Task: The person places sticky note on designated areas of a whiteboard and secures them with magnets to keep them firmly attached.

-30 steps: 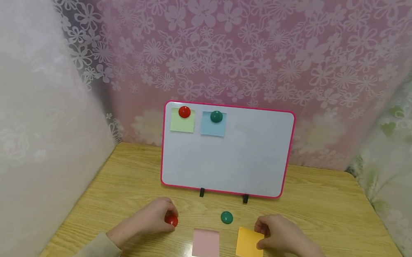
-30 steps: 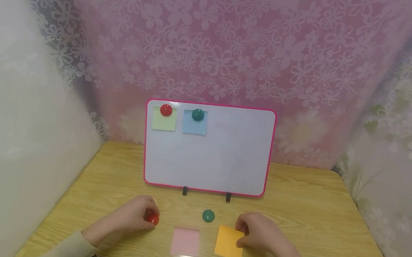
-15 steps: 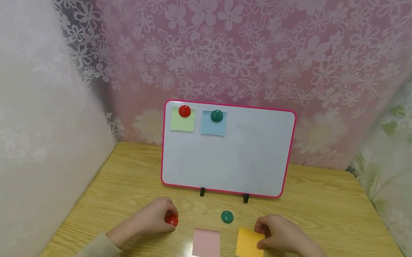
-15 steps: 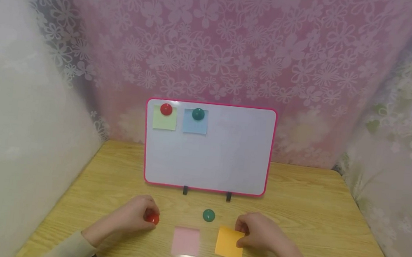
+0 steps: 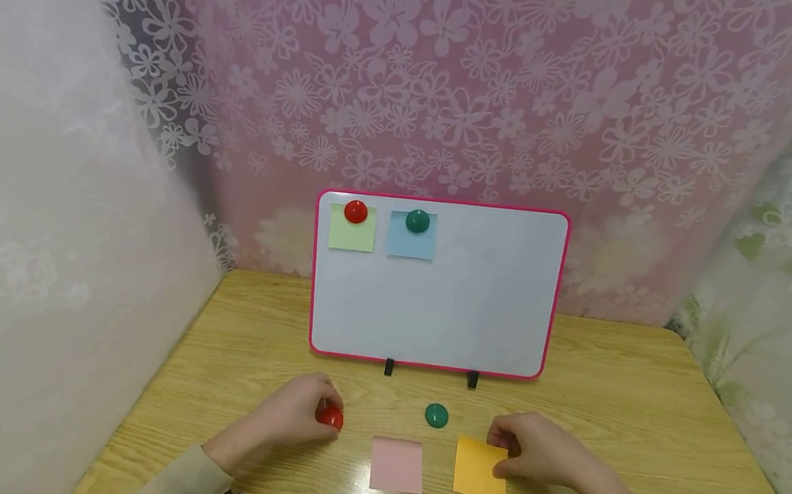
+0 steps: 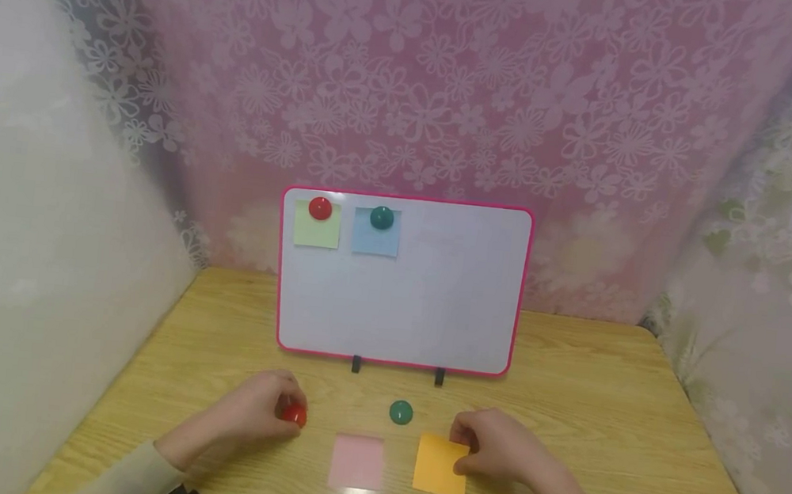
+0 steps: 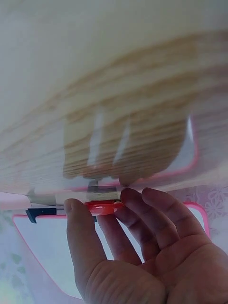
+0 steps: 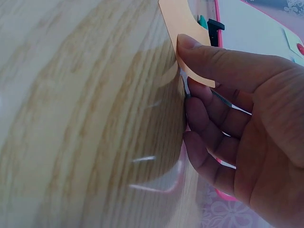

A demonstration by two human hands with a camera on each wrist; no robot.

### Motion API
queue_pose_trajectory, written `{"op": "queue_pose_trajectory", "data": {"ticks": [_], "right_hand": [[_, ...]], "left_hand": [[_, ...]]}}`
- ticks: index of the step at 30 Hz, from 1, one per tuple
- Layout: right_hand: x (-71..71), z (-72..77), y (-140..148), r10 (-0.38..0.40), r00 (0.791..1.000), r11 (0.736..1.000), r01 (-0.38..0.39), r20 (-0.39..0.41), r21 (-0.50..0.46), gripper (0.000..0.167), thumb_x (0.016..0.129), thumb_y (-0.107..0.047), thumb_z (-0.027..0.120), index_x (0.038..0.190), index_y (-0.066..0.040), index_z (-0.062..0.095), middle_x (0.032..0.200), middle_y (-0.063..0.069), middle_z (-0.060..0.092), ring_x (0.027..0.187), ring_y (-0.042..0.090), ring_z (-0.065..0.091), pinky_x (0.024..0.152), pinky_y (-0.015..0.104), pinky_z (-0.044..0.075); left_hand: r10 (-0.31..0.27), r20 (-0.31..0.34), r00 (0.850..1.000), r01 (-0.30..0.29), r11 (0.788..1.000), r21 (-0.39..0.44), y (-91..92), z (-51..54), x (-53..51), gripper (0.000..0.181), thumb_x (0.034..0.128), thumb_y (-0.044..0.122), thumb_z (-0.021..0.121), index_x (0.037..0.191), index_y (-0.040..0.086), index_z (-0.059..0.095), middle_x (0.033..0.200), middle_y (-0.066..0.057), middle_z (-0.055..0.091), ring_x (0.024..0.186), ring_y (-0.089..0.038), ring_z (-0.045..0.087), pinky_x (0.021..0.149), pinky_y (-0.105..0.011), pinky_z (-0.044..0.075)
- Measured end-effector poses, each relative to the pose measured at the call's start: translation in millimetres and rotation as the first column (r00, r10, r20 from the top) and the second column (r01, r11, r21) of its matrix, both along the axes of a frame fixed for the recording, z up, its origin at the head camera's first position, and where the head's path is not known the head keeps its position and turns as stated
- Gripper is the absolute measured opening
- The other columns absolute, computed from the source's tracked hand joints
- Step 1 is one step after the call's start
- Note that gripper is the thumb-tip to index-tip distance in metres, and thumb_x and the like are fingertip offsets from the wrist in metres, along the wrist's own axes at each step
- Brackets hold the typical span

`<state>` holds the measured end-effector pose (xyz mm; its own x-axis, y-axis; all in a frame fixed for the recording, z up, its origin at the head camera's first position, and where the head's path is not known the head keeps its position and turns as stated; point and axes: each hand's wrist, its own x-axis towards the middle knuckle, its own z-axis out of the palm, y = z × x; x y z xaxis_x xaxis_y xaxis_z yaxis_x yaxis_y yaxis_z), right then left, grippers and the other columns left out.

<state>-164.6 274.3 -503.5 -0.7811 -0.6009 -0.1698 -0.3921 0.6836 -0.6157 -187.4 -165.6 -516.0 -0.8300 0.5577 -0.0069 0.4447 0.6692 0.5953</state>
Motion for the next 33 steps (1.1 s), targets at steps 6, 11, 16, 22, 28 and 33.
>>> {"op": "queue_pose_trajectory", "data": {"ticks": [6,11,16,22,28,33], "right_hand": [[0.3,-1.0,0.2,0.003,1.000,1.000,-0.003,-0.003,-0.007,0.031,0.083,-0.026,0.094,0.097,-0.022,0.066,0.085,-0.010,0.062,0.074,0.004,0.055,0.067,0.027,0.049],[0.8,-2.9,0.9,0.005,1.000,1.000,-0.005,-0.028,-0.011,0.028,0.085,-0.025,0.092,0.098,-0.022,0.067,0.086,-0.011,0.062,0.075,0.004,0.055,0.068,0.027,0.049],[0.6,-5.4,2.0,0.006,0.999,1.000,-0.008,-0.047,-0.023,0.023,0.089,-0.024,0.089,0.099,-0.022,0.068,0.087,-0.013,0.061,0.076,0.003,0.055,0.069,0.027,0.050],[-0.7,-4.9,1.9,-0.018,0.999,1.000,0.018,-0.035,-0.012,0.020,0.092,-0.025,0.087,0.105,-0.022,0.072,0.093,-0.014,0.066,0.079,0.003,0.056,0.072,0.029,0.052],[-2.1,-3.0,0.9,-0.028,0.999,0.999,0.028,-0.025,-0.027,0.020,0.093,-0.022,0.086,0.106,-0.021,0.072,0.091,-0.014,0.064,0.080,0.003,0.057,0.072,0.029,0.053],[-2.8,-2.9,0.4,-0.026,0.999,0.999,0.024,-0.033,-0.045,0.018,0.093,-0.023,0.086,0.103,-0.021,0.071,0.088,-0.015,0.062,0.078,0.002,0.056,0.070,0.027,0.051]], "left_hand": [[-0.005,-0.001,1.000,0.005,1.000,-0.004,0.4,0.3,0.1,0.027,0.0799,0.015,0.094,0.102,0.011,0.081,0.094,0.007,0.063,0.081,-0.008,0.056,0.070,-0.026,0.052],[-0.009,0.016,1.000,0.009,1.000,0.013,0.9,-0.1,1.6,0.027,0.0805,0.014,0.094,0.103,0.010,0.081,0.096,0.006,0.063,0.081,-0.009,0.058,0.071,-0.026,0.053],[-0.009,0.013,1.000,0.009,1.000,0.018,0.7,-1.7,1.5,0.027,0.0809,0.014,0.093,0.104,0.010,0.081,0.097,0.007,0.064,0.082,-0.009,0.058,0.071,-0.025,0.053],[-0.021,0.000,1.000,0.021,0.999,0.034,-0.2,-3.5,0.7,0.026,0.0823,0.014,0.092,0.106,0.009,0.081,0.098,0.007,0.064,0.083,-0.008,0.059,0.070,-0.023,0.054],[-0.033,-0.035,0.999,0.035,0.998,0.054,-0.9,-4.6,0.3,0.026,0.0832,0.010,0.091,0.107,0.007,0.081,0.100,0.006,0.063,0.086,-0.010,0.060,0.072,-0.023,0.055],[-0.027,-0.015,1.000,0.028,0.998,0.048,-1.6,-4.0,-0.1,0.026,0.0853,0.013,0.091,0.109,0.009,0.081,0.104,0.007,0.063,0.089,-0.010,0.061,0.075,-0.022,0.056]]}}
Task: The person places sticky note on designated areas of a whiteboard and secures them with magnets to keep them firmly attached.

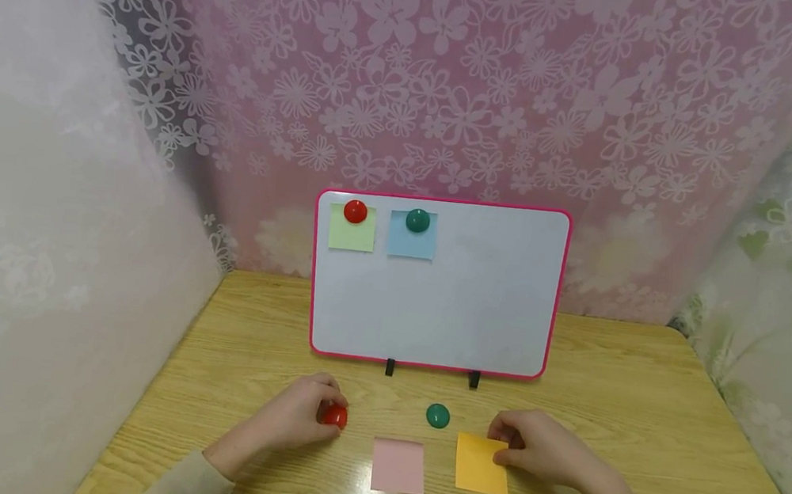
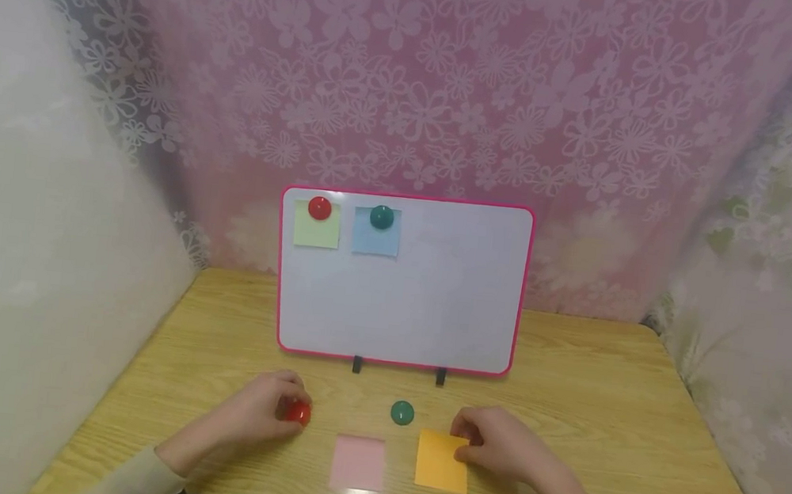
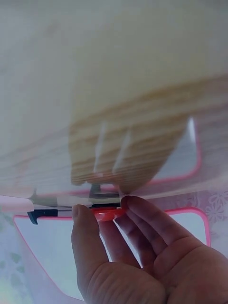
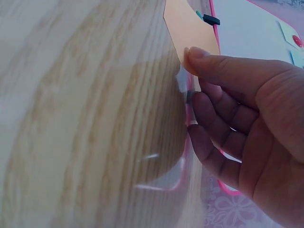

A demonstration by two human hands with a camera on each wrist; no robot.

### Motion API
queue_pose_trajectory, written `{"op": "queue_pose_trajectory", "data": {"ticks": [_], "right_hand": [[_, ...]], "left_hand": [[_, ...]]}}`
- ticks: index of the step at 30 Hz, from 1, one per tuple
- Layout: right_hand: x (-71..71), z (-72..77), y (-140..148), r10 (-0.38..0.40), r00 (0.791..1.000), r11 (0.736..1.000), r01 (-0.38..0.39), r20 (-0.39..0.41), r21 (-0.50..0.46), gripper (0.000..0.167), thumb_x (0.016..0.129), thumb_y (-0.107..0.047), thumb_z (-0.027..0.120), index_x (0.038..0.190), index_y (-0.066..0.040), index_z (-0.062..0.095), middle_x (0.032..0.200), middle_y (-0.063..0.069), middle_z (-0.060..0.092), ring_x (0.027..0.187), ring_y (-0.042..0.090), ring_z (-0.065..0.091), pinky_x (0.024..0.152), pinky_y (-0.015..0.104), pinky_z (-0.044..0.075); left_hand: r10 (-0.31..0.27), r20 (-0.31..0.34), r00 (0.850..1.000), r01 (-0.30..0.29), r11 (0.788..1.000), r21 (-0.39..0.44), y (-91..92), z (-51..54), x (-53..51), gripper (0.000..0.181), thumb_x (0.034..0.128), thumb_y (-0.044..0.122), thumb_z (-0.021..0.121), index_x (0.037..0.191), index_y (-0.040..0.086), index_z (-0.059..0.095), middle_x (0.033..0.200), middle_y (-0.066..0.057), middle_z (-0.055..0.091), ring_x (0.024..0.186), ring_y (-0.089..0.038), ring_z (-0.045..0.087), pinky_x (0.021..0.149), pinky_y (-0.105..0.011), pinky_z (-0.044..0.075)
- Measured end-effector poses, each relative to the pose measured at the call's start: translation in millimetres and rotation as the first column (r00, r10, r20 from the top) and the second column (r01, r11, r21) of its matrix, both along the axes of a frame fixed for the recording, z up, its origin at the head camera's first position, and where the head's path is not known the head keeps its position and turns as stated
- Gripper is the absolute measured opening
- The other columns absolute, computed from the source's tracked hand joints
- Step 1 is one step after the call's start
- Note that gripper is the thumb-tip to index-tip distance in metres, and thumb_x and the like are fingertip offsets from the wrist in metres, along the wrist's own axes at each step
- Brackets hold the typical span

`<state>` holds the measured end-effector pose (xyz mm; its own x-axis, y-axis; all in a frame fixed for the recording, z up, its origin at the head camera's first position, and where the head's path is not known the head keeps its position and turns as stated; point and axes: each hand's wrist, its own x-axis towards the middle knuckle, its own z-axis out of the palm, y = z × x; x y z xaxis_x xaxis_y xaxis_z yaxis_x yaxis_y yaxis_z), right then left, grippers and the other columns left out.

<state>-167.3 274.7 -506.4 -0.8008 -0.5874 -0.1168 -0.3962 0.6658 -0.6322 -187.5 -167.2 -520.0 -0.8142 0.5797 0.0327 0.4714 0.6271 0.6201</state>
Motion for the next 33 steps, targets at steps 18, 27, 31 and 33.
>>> {"op": "queue_pose_trajectory", "data": {"ticks": [18,27,31,33], "right_hand": [[-1.8,-2.0,-0.3,-0.011,1.000,1.000,0.011,-0.014,-0.011,0.013,0.094,-0.023,0.084,0.097,-0.024,0.071,0.086,-0.016,0.063,0.077,0.003,0.056,0.070,0.027,0.051],[-1.3,-0.8,-0.1,-0.031,1.000,0.999,0.031,0.002,-0.035,0.011,0.096,-0.019,0.082,0.099,-0.021,0.072,0.088,-0.014,0.064,0.078,0.004,0.058,0.070,0.027,0.052],[-0.7,0.2,-0.4,-0.032,0.999,0.999,0.032,-0.004,-0.038,0.010,0.096,-0.019,0.082,0.098,-0.021,0.072,0.088,-0.014,0.065,0.079,0.004,0.058,0.071,0.027,0.052],[-0.3,0.9,-0.5,-0.030,1.000,0.999,0.029,-0.008,-0.042,0.010,0.097,-0.020,0.082,0.098,-0.021,0.072,0.088,-0.014,0.065,0.080,0.004,0.059,0.072,0.027,0.053]], "left_hand": [[-0.020,-0.056,0.998,0.019,1.000,-0.012,1.2,0.8,2.4,0.026,0.0857,0.013,0.090,0.110,0.009,0.081,0.105,0.007,0.068,0.092,-0.009,0.060,0.077,-0.023,0.056],[-0.027,-0.073,0.997,0.026,1.000,-0.005,3.1,-0.2,2.2,0.027,0.0843,0.009,0.090,0.109,0.006,0.081,0.104,0.005,0.067,0.092,-0.010,0.060,0.076,-0.024,0.055],[-0.027,-0.060,0.998,0.027,1.000,-0.001,2.8,-1.0,1.4,0.027,0.0850,0.008,0.090,0.110,0.006,0.081,0.104,0.004,0.067,0.091,-0.011,0.060,0.075,-0.023,0.056],[-0.029,-0.054,0.998,0.029,1.000,0.004,2.3,-1.8,1.1,0.027,0.0852,0.008,0.089,0.110,0.006,0.081,0.104,0.005,0.066,0.089,-0.010,0.060,0.074,-0.023,0.055]]}}
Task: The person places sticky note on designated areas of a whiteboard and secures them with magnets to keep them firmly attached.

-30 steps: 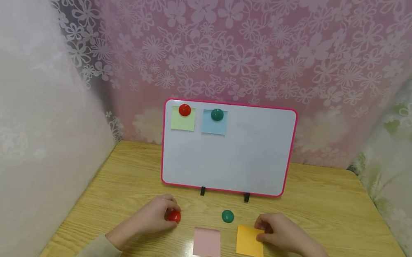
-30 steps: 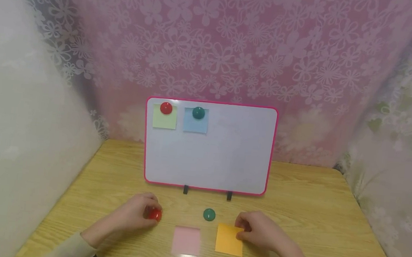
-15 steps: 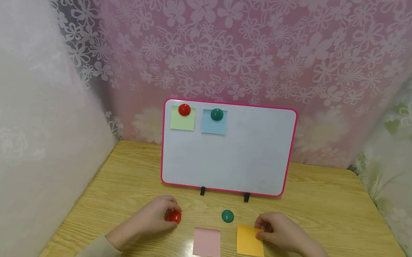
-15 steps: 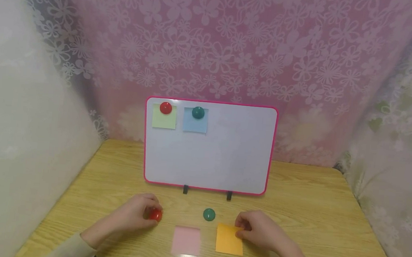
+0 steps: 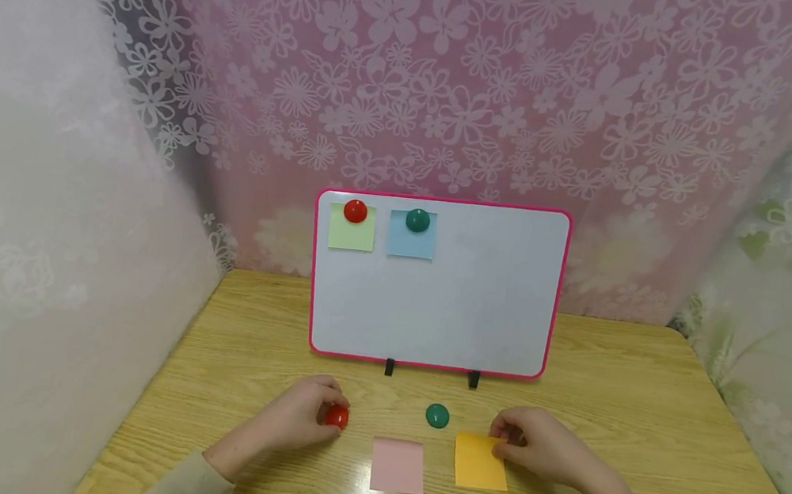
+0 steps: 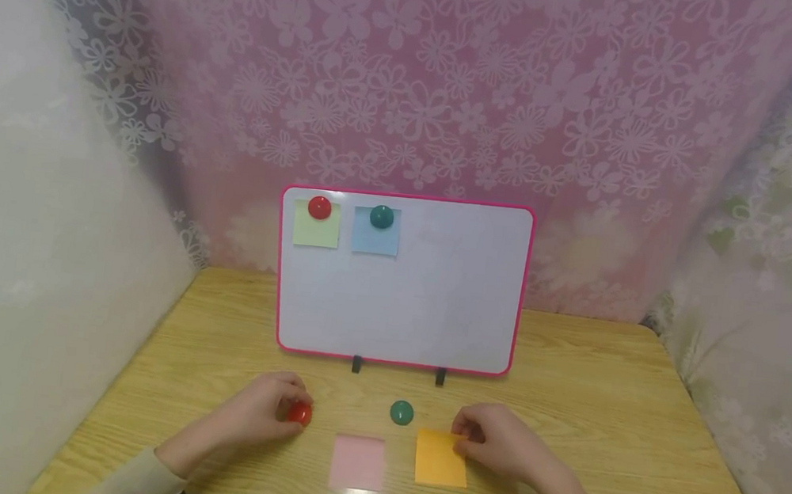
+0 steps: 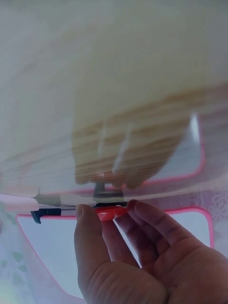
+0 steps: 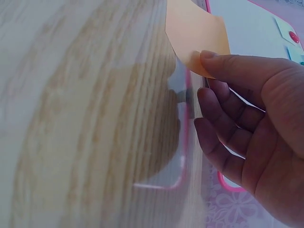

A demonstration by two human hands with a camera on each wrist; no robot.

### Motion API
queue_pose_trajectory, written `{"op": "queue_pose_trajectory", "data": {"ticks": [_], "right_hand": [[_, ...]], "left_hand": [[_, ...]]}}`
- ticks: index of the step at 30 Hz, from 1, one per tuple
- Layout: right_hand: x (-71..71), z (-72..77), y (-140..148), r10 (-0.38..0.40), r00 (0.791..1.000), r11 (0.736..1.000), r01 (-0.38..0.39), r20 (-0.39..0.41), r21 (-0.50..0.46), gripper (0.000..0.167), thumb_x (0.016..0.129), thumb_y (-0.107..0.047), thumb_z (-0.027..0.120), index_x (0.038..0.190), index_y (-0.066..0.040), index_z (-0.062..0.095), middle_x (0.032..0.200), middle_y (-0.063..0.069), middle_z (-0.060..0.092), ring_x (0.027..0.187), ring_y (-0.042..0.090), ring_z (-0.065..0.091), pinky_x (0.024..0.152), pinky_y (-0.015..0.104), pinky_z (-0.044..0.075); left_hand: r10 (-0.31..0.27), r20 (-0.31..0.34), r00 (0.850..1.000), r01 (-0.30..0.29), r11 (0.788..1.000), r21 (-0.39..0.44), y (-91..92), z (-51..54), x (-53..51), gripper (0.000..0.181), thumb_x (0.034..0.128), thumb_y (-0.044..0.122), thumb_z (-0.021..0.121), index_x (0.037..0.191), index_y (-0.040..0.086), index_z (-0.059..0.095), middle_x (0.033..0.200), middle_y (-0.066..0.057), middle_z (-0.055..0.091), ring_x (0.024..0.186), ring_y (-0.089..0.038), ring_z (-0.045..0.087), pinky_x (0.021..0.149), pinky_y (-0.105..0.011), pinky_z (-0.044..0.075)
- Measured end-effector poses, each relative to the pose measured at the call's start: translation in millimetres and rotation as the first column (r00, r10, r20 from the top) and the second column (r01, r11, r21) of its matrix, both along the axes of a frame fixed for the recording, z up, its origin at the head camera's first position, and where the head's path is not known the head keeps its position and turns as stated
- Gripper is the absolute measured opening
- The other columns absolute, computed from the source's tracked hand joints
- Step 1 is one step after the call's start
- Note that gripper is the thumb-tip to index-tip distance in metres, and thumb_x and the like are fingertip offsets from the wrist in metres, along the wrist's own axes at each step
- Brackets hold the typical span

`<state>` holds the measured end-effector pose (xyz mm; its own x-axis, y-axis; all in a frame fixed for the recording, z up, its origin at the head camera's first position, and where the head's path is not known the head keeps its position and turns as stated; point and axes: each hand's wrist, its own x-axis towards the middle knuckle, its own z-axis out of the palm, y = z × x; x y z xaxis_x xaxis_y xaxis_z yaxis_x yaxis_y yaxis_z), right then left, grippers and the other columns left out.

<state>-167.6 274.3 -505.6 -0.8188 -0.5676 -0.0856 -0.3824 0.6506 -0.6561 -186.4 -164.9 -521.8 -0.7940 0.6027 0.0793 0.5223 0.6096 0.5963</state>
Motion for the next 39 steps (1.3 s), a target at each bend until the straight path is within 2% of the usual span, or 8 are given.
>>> {"op": "queue_pose_trajectory", "data": {"ticks": [4,18,25,36,39], "right_hand": [[0.5,0.8,-0.1,0.002,1.000,1.000,-0.002,0.001,-0.011,0.009,0.097,-0.021,0.081,0.097,-0.021,0.072,0.089,-0.015,0.066,0.080,0.003,0.060,0.072,0.027,0.054],[-1.3,1.0,2.1,0.005,1.000,0.999,-0.004,0.026,-0.051,0.010,0.099,-0.026,0.079,0.100,-0.020,0.072,0.090,-0.013,0.066,0.082,0.005,0.061,0.072,0.028,0.054],[-0.2,2.8,2.0,0.004,1.000,0.998,-0.002,0.024,-0.068,0.010,0.100,-0.025,0.079,0.100,-0.019,0.071,0.091,-0.012,0.066,0.083,0.005,0.062,0.072,0.027,0.054],[-1.2,2.7,4.7,0.026,0.999,0.992,-0.031,-0.043,-0.123,0.007,0.100,-0.020,0.078,0.101,-0.018,0.072,0.092,-0.013,0.067,0.084,0.004,0.063,0.071,0.028,0.056],[-2.0,3.8,5.6,0.026,0.998,0.990,-0.033,-0.058,-0.136,0.006,0.101,-0.019,0.078,0.102,-0.018,0.072,0.092,-0.013,0.068,0.084,0.004,0.064,0.071,0.028,0.056]], "left_hand": [[-0.006,0.004,1.000,0.006,1.000,0.012,-0.8,0.1,0.6,0.027,0.0851,0.007,0.089,0.111,0.005,0.081,0.102,0.005,0.066,0.086,-0.009,0.059,0.072,-0.023,0.055],[0.003,0.010,1.000,-0.003,1.000,-0.006,1.7,4.5,3.7,0.029,0.0863,0.009,0.089,0.114,0.007,0.081,0.104,0.007,0.066,0.090,-0.011,0.060,0.075,-0.022,0.055],[-0.005,-0.007,1.000,0.005,1.000,0.005,2.5,5.6,3.5,0.029,0.0854,0.007,0.089,0.113,0.005,0.081,0.103,0.005,0.067,0.090,-0.012,0.061,0.076,-0.024,0.056],[0.009,0.030,1.000,-0.010,1.000,0.016,2.2,6.2,2.9,0.028,0.0866,0.008,0.089,0.114,0.007,0.081,0.105,0.007,0.066,0.092,-0.010,0.060,0.078,-0.024,0.057],[0.009,0.019,1.000,-0.010,1.000,0.020,2.3,6.6,2.2,0.029,0.0865,0.008,0.089,0.114,0.006,0.081,0.105,0.007,0.066,0.094,-0.011,0.060,0.079,-0.026,0.057]]}}
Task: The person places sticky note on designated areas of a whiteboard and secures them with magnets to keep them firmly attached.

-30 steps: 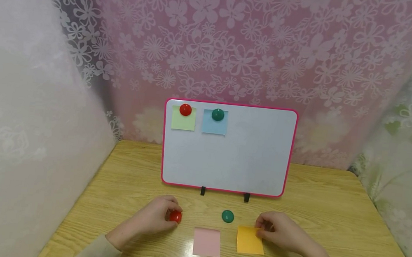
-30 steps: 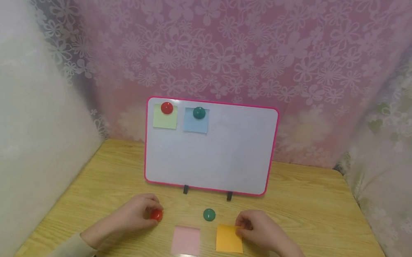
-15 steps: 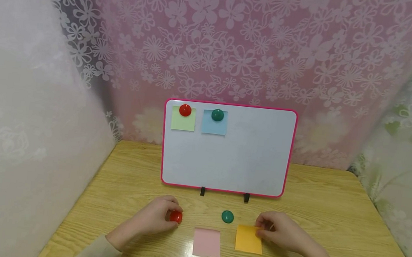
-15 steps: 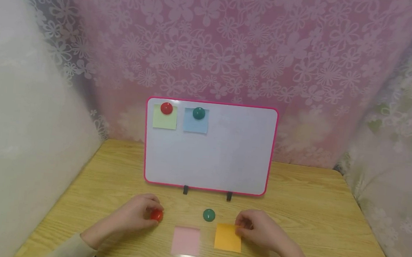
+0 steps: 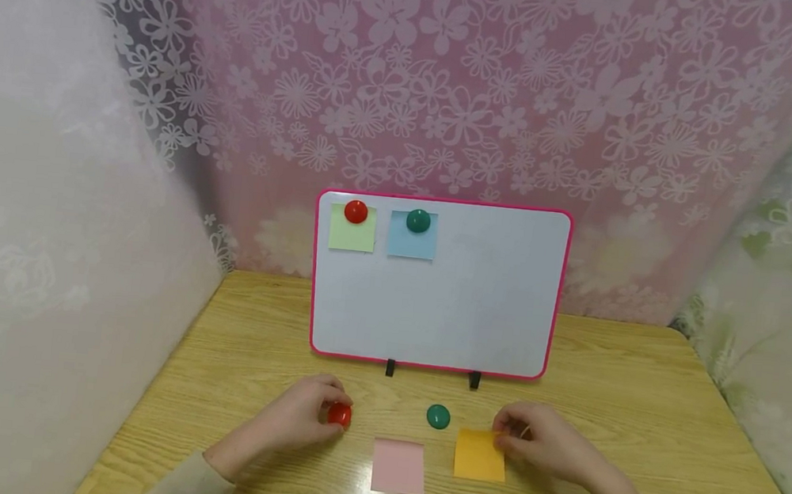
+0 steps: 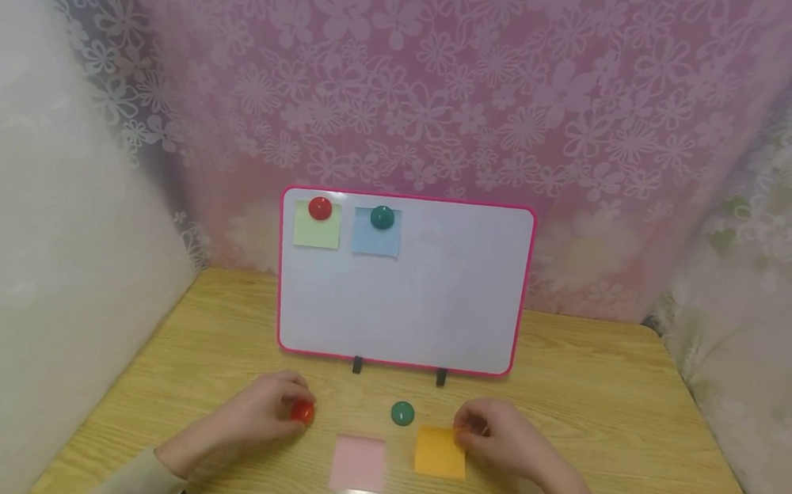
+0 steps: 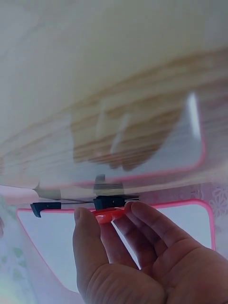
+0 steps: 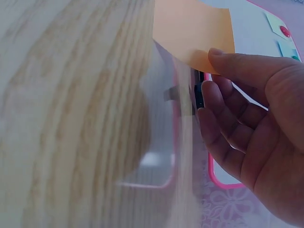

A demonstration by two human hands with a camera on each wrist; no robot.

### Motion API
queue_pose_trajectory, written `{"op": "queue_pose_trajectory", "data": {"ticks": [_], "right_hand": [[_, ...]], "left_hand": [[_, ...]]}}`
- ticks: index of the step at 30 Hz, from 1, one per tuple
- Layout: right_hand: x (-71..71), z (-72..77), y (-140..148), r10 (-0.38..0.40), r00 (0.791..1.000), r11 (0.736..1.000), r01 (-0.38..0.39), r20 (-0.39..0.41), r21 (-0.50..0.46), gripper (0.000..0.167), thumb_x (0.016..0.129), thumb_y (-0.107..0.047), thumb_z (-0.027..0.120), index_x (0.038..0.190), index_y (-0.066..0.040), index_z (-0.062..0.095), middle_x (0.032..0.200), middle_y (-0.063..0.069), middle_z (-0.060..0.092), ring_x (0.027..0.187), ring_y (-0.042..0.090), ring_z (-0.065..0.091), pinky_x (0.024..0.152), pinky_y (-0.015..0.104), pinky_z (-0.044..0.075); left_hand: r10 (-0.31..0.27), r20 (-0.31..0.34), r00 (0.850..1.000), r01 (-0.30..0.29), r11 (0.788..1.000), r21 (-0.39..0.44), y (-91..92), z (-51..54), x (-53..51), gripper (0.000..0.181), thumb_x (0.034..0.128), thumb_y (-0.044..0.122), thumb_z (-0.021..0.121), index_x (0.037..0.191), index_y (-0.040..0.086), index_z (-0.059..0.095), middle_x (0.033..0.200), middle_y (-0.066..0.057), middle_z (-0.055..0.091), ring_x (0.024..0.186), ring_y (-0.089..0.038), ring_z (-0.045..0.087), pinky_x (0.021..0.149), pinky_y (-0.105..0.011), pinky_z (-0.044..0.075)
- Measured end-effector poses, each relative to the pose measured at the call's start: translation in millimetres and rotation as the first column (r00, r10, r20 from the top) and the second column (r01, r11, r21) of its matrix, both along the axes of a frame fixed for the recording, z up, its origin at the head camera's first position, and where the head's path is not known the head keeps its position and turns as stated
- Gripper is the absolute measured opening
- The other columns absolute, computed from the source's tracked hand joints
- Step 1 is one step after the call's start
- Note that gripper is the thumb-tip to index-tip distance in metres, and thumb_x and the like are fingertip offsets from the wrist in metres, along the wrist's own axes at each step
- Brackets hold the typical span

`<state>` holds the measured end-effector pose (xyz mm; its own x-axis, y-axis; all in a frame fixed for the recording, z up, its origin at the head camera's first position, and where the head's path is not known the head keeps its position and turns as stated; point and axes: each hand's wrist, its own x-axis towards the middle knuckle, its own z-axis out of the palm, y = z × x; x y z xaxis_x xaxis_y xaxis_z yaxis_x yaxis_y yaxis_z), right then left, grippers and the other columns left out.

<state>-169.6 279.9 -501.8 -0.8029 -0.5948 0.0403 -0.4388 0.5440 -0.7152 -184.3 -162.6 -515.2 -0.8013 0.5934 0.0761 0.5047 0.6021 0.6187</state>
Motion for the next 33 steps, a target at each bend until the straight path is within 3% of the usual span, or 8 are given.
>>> {"op": "queue_pose_trajectory", "data": {"ticks": [11,20,33], "right_hand": [[0.2,10.6,-0.1,-0.044,0.999,0.999,0.044,0.005,-0.020,0.006,0.100,-0.020,0.079,0.103,-0.017,0.075,0.093,-0.013,0.070,0.085,0.005,0.065,0.070,0.028,0.056],[-1.5,19.7,-0.8,-0.073,0.997,0.997,0.073,-0.003,0.008,0.011,0.099,-0.021,0.080,0.107,-0.017,0.074,0.093,-0.013,0.069,0.084,0.005,0.064,0.072,0.029,0.056],[-5.7,31.0,-0.9,-0.069,0.998,0.998,0.069,-0.006,-0.005,0.008,0.100,-0.021,0.079,0.100,-0.017,0.072,0.090,-0.011,0.069,0.081,0.007,0.064,0.070,0.029,0.056]], "left_hand": [[0.013,-0.016,1.000,-0.013,0.999,0.029,1.5,8.7,0.9,0.030,0.0855,0.004,0.088,0.114,0.001,0.080,0.108,0.001,0.068,0.097,-0.015,0.063,0.082,-0.030,0.059],[0.009,-0.024,1.000,-0.009,0.999,0.039,0.7,7.5,-1.6,0.029,0.0862,0.005,0.089,0.114,0.002,0.080,0.107,0.004,0.067,0.095,-0.013,0.064,0.081,-0.031,0.060],[0.024,-0.015,1.000,-0.023,0.998,0.057,1.6,10.3,-2.9,0.031,0.0877,0.005,0.087,0.118,0.002,0.079,0.107,0.007,0.065,0.095,-0.012,0.062,0.082,-0.030,0.060]]}}
